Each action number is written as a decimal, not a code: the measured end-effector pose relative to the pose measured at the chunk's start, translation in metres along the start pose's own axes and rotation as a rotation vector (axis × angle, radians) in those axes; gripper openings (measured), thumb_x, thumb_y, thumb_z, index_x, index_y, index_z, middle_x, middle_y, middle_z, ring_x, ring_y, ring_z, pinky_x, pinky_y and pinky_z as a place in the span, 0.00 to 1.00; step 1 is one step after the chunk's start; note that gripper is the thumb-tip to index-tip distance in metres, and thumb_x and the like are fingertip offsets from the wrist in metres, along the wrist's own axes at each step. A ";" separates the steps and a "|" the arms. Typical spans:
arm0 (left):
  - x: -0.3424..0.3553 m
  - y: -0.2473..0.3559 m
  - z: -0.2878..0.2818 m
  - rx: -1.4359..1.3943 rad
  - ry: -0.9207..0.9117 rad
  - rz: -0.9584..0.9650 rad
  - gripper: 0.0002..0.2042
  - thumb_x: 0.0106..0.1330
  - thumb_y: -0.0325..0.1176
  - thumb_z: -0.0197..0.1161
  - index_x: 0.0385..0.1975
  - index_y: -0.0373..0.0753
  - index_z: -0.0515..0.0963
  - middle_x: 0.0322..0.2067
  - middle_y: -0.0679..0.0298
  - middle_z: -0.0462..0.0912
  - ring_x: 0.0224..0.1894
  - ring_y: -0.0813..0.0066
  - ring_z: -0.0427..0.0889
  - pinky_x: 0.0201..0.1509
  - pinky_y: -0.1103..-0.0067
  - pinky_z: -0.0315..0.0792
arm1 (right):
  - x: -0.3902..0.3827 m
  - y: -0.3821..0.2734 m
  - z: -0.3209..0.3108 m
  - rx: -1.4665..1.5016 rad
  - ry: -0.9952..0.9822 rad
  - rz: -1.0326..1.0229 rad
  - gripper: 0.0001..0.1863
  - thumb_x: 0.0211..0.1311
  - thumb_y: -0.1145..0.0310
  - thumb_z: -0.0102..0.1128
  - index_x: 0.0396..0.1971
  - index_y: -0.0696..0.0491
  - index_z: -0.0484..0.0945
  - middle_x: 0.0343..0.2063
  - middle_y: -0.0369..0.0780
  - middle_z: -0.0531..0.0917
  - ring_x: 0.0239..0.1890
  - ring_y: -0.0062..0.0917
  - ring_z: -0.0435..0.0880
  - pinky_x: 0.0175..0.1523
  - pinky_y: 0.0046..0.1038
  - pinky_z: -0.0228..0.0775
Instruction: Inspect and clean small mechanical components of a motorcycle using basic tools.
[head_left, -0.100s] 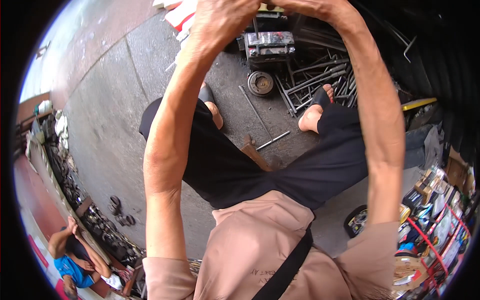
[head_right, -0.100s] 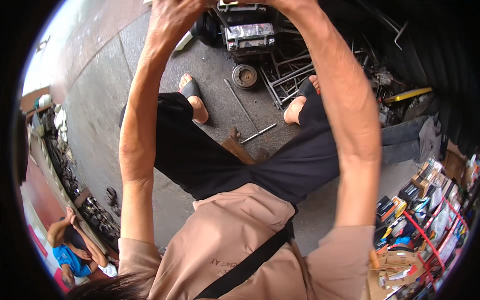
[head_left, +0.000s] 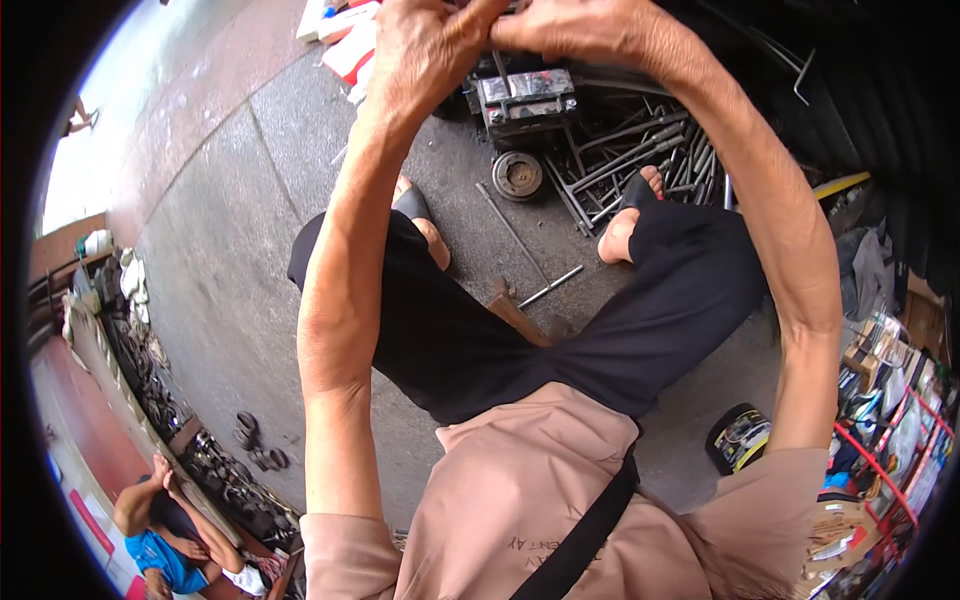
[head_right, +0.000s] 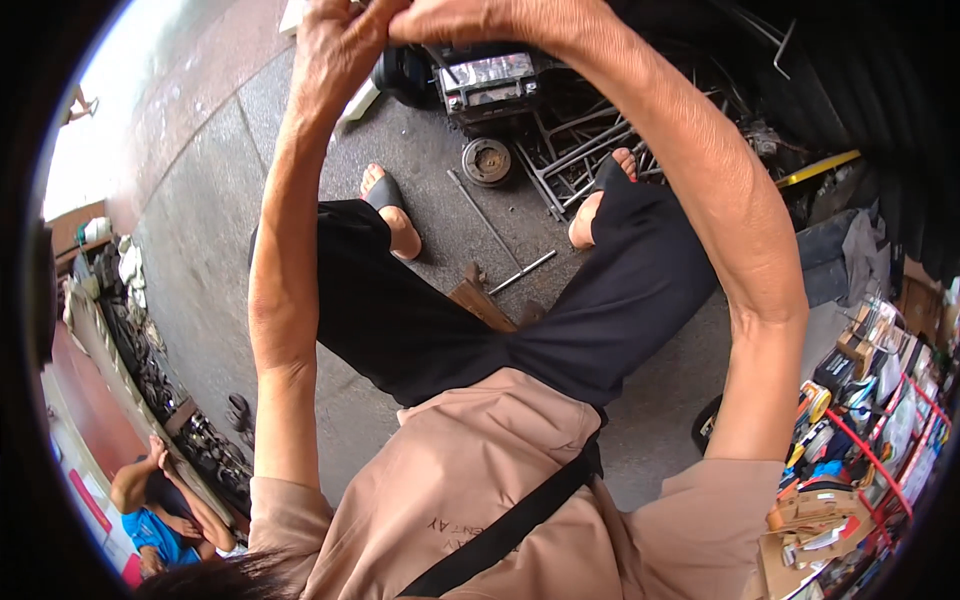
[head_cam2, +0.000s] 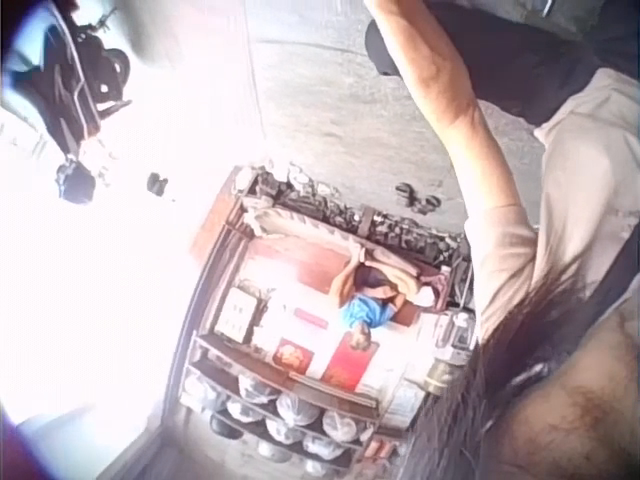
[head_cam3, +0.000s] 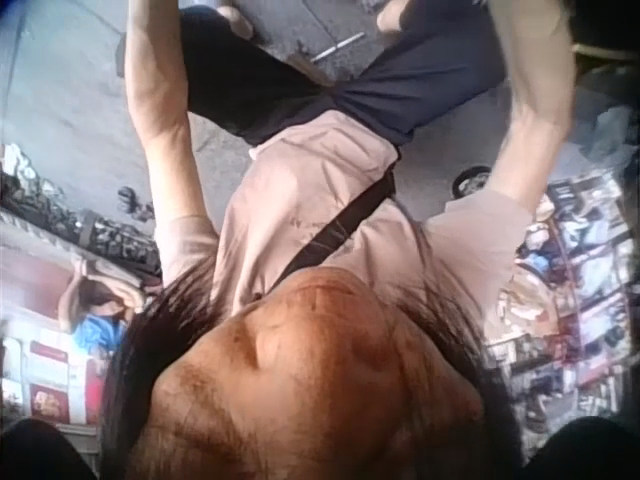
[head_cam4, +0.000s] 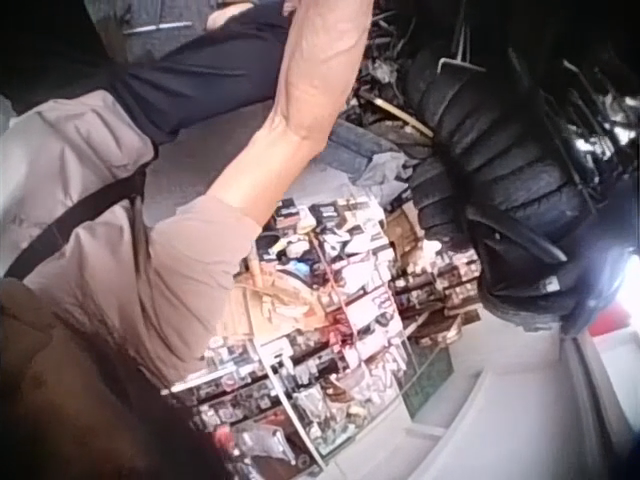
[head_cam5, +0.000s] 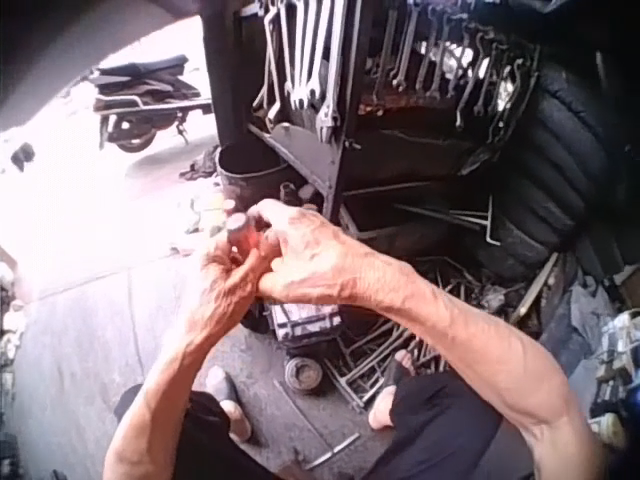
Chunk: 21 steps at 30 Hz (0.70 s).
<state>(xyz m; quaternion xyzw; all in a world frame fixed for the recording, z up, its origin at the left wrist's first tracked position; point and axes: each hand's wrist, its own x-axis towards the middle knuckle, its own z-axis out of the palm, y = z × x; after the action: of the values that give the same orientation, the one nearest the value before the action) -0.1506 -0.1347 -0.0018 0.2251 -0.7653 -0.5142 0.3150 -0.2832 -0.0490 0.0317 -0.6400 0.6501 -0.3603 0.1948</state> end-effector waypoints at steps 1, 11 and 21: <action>-0.005 0.002 0.004 -0.035 -0.083 0.012 0.18 0.67 0.47 0.60 0.33 0.35 0.78 0.25 0.64 0.79 0.27 0.75 0.75 0.31 0.76 0.70 | -0.011 -0.003 0.001 -0.033 0.051 0.042 0.28 0.45 0.70 0.61 0.49 0.63 0.68 0.29 0.52 0.83 0.34 0.37 0.84 0.40 0.33 0.76; 0.013 -0.073 0.025 -0.094 -0.445 -0.154 0.28 0.65 0.53 0.61 0.49 0.29 0.77 0.32 0.60 0.83 0.34 0.75 0.81 0.38 0.77 0.77 | -0.055 0.055 -0.009 -0.386 0.381 0.282 0.20 0.50 0.60 0.64 0.34 0.60 0.70 0.23 0.53 0.81 0.30 0.48 0.82 0.36 0.44 0.74; -0.007 -0.174 0.054 0.982 -0.655 0.120 0.08 0.55 0.34 0.62 0.27 0.36 0.80 0.30 0.48 0.83 0.35 0.49 0.83 0.39 0.62 0.78 | -0.075 0.103 -0.017 -0.228 0.589 0.290 0.17 0.52 0.62 0.61 0.32 0.60 0.71 0.24 0.54 0.81 0.31 0.49 0.83 0.36 0.42 0.76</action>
<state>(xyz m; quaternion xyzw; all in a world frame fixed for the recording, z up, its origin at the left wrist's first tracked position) -0.1807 -0.1594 -0.1801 0.1304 -0.9824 -0.1239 -0.0498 -0.3586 0.0199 -0.0471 -0.4270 0.7987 -0.4233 -0.0246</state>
